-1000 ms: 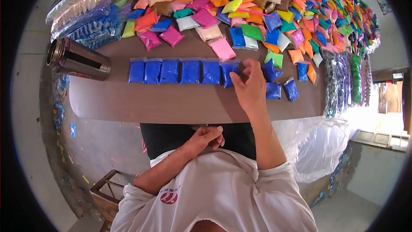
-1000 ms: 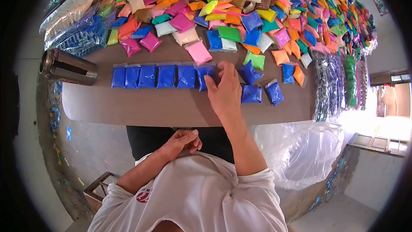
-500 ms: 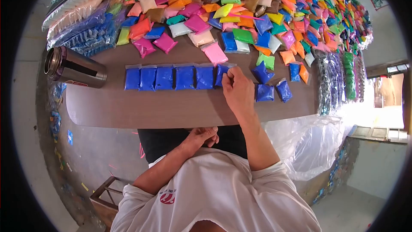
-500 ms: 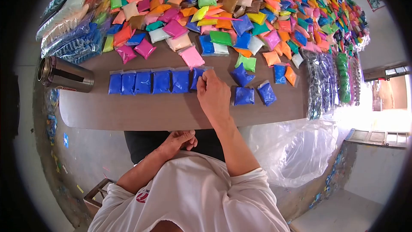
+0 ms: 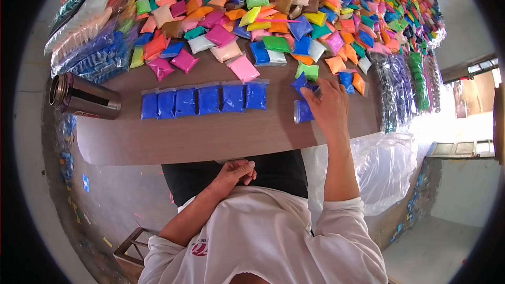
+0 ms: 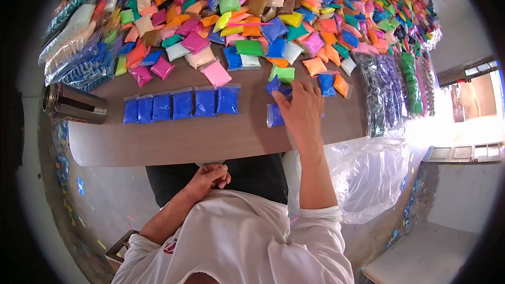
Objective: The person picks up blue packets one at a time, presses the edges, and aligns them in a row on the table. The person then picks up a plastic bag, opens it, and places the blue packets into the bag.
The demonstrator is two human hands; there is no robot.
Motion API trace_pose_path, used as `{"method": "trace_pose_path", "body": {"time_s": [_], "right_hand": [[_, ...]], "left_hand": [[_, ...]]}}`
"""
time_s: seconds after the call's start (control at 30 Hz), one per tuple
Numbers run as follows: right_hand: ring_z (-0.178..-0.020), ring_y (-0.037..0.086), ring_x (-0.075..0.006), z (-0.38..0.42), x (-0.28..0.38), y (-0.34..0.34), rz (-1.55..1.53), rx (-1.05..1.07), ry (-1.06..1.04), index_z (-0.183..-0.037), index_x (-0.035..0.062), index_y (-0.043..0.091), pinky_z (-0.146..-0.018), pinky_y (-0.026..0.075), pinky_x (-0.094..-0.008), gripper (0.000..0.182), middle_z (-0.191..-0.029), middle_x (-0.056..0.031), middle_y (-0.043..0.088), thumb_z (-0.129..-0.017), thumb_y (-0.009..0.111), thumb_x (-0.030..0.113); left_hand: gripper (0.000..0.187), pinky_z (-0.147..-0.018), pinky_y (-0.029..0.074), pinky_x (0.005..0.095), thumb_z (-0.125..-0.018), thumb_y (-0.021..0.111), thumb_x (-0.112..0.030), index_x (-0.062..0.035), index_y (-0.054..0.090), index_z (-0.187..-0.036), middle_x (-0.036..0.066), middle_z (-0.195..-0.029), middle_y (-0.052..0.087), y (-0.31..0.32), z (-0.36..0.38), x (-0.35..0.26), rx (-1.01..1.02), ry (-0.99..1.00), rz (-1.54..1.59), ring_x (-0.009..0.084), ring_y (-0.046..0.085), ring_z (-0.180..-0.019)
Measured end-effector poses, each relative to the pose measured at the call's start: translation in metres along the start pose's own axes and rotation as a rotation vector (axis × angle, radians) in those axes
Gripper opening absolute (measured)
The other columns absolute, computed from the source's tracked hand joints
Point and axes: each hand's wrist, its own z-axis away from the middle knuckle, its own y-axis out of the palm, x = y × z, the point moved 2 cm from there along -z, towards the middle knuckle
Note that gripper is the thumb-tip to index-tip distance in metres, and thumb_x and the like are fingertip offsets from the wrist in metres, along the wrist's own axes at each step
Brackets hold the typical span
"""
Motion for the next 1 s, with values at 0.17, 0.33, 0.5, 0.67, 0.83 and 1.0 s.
{"method": "trace_pose_path", "body": {"time_s": [0.17,0.33,0.5,0.67,0.83,1.0], "right_hand": [[-0.086,0.061,-0.0326,-0.004,-0.009,0.014,-0.259,0.233,0.209,-0.094,0.0019,0.064,-0.078,0.047,-0.0427,0.032,-0.093,-0.0154,0.065,-0.079,0.073,0.029],[-0.088,0.058,-0.0346,0.001,-0.01,0.021,-0.162,0.118,0.123,-0.094,0.0024,0.064,-0.079,0.045,-0.0428,0.034,-0.093,-0.0158,0.064,-0.08,0.071,0.032],[-0.094,0.058,-0.0347,-0.002,0.001,0.016,-0.05,0.211,0.145,-0.097,0.0022,0.062,-0.084,0.043,-0.0451,0.036,-0.095,-0.0161,0.063,-0.078,0.073,0.03],[-0.088,0.058,-0.0328,-0.008,0.004,0.016,-0.26,0.261,0.211,-0.089,0.003,0.06,-0.077,0.045,-0.0418,0.029,-0.088,-0.0127,0.062,-0.073,0.077,0.02],[-0.079,0.057,-0.0303,0.014,0.032,-0.006,-0.677,0.198,0.108,-0.084,0.005,0.056,-0.067,0.046,-0.0376,0.023,-0.083,-0.0095,0.062,-0.07,0.074,0.004],[-0.093,0.059,-0.0331,0.043,0.065,-0.005,-0.67,0.117,-0.264,-0.082,0.0064,0.056,-0.077,0.049,-0.0393,0.027,-0.106,-0.0122,0.062,-0.062,0.068,-0.006]], "left_hand": [[0.037,-0.061,0.039,0.0241,-0.092,0.06,-0.041,-0.0116,0.056,-0.07,0.005,-0.076,0.061,0.001,0.001,0.002,-0.004,0.017,-0.001,0.0087,0.048,-0.061],[0.038,-0.06,0.039,0.0239,-0.092,0.06,-0.042,-0.0108,0.056,-0.071,0.005,-0.075,0.061,-0.001,0.004,0.001,-0.012,0.039,0.027,0.009,0.048,-0.061],[0.038,-0.059,0.038,0.0241,-0.093,0.059,-0.042,-0.0104,0.056,-0.071,0.005,-0.075,0.06,-0.003,0.004,0.003,-0.021,0.035,0.035,0.0094,0.049,-0.061],[0.038,-0.061,0.038,0.0243,-0.093,0.059,-0.042,-0.0102,0.056,-0.072,0.006,-0.076,0.06,-0.004,0.001,0.005,0.001,0.065,0.05,0.0097,0.048,-0.062],[0.046,-0.063,0.039,0.025,-0.095,0.05,-0.05,-0.0096,0.054,-0.074,0.007,-0.079,0.059,-0.003,0.005,-0.001,0.054,0.082,0.016,0.0111,0.047,-0.064],[0.061,-0.07,0.041,0.0282,-0.096,0.033,-0.062,-0.0075,0.055,-0.081,0.011,-0.088,0.058,0.003,0.006,-0.005,0.148,0.054,0.019,0.0129,0.047,-0.067]]}}
